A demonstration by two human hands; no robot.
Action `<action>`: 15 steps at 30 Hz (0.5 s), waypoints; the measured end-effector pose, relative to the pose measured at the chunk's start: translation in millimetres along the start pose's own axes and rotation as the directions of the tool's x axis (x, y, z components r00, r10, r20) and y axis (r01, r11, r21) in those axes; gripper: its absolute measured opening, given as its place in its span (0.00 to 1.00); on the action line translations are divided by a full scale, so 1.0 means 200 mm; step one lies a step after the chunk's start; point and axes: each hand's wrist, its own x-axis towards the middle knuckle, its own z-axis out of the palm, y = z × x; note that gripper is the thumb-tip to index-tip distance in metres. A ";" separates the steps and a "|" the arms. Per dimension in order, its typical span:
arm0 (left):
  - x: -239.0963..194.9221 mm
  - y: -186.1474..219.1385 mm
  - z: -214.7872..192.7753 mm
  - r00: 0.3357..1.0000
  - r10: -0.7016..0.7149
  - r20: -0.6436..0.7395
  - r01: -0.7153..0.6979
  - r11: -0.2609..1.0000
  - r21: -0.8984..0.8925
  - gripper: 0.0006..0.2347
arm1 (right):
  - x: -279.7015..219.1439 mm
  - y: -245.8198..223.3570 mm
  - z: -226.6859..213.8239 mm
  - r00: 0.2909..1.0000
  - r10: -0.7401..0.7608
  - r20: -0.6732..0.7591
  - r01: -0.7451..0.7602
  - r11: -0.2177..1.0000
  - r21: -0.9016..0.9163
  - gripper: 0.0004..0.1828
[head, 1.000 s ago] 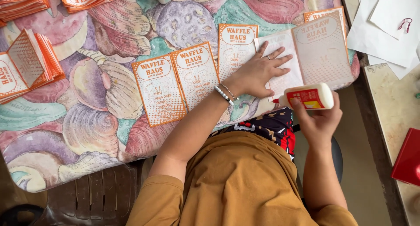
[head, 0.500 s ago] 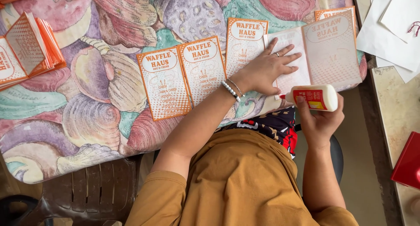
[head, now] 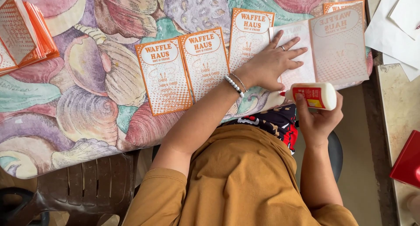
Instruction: The person is manually assembling paper bags by applying glue to the edges of pre-printed templates and folding them into shape.
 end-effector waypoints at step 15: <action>0.00 0.00 0.02 0.999 0.013 -0.029 -0.013 1.000 0.017 0.33 | 0.01 -0.01 0.00 0.998 0.036 -0.046 -0.030 0.992 0.120 0.27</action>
